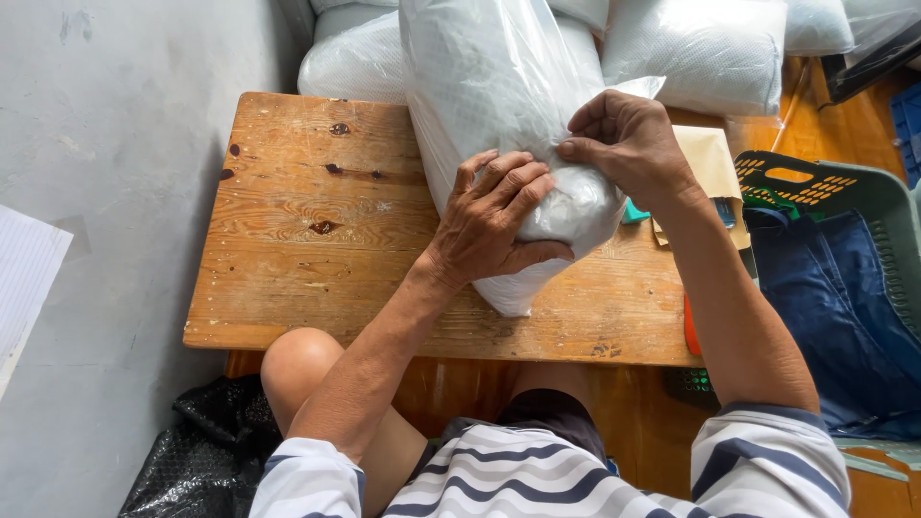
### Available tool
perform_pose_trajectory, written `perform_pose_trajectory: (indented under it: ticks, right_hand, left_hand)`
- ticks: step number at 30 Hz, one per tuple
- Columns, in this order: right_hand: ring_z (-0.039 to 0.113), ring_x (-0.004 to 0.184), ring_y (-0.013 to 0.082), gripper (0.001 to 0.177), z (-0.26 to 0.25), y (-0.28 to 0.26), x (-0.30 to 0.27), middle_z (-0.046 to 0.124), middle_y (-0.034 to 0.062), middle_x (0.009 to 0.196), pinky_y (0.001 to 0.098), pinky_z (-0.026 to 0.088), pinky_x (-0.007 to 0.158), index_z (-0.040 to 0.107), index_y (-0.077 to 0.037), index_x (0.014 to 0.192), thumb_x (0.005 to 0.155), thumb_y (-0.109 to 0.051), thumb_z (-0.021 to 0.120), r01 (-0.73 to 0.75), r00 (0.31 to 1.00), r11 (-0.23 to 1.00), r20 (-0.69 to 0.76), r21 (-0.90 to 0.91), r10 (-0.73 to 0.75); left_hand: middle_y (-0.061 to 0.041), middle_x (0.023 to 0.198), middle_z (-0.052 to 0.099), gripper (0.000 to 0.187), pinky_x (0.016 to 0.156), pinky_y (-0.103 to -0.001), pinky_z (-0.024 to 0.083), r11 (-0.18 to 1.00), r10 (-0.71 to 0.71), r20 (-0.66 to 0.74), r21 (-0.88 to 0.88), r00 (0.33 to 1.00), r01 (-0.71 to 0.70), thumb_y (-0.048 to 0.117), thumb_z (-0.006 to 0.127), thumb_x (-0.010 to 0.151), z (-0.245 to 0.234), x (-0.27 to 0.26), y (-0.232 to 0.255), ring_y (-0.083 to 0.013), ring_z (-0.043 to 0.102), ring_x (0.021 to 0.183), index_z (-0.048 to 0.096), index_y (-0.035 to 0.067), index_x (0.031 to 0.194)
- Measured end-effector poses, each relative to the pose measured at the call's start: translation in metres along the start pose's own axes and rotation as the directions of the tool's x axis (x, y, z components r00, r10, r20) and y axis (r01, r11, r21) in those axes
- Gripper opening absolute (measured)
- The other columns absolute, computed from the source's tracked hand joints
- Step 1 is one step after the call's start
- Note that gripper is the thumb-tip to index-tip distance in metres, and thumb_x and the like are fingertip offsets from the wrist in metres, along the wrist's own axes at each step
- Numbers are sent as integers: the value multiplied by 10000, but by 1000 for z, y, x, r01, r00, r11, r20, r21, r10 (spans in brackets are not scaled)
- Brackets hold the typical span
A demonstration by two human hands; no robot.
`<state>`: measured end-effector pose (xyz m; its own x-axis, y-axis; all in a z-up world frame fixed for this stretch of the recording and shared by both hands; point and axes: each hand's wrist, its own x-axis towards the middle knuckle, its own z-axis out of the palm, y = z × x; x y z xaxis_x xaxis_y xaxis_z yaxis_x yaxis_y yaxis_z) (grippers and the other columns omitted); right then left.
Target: The person places a white bubble-wrapped item on a wooden table, smooths the plastic with a green block, folds the edges, and seals the package using a red tape dispenser. The person then smooths the package again with the green block.
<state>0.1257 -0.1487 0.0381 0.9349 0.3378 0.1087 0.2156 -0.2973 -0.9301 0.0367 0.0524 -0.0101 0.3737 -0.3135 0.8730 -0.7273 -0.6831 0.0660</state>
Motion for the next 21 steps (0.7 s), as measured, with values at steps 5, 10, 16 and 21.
perform_pose_trajectory:
  ticks: [5,10,16,21]
  right_hand:
    - [605,809,51,117,-15,-11,-3,679,-12,895,170,520,743,696,-72,1021,959,-141,767,-31,999,998,25,48,30]
    - [624,876,64,269,-17,-46,-9,673,5,941,170,537,806,677,-52,1088,888,-169,815,-104,989,991,100,-90,113]
    - [637,752,40,294,-6,-42,-2,682,9,831,131,558,684,673,-57,971,786,-30,899,-55,995,991,76,-120,65]
    - [731,742,102,363,-3,-49,-5,742,83,835,172,609,718,638,-25,1038,768,-67,877,-69,997,971,58,227,58]
  left_hand:
    - [-118,1283,679,672,1080,-492,393,1000,22,-11,19,1000,-22,683,574,962,-2,1,2,-312,649,1225,636,58,1202]
    - [-157,1380,594,744,1104,-518,412,1000,-3,-6,-28,1000,3,744,601,918,2,0,-2,-335,619,1284,621,79,1249]
    - [-144,1365,642,533,1126,-441,384,945,-120,0,-308,993,114,425,306,1114,0,9,-12,-349,627,1303,619,36,1303]
    - [-84,1231,707,383,998,-443,493,829,-507,-12,-281,862,484,324,725,968,5,21,-4,-287,627,1133,666,81,1258]
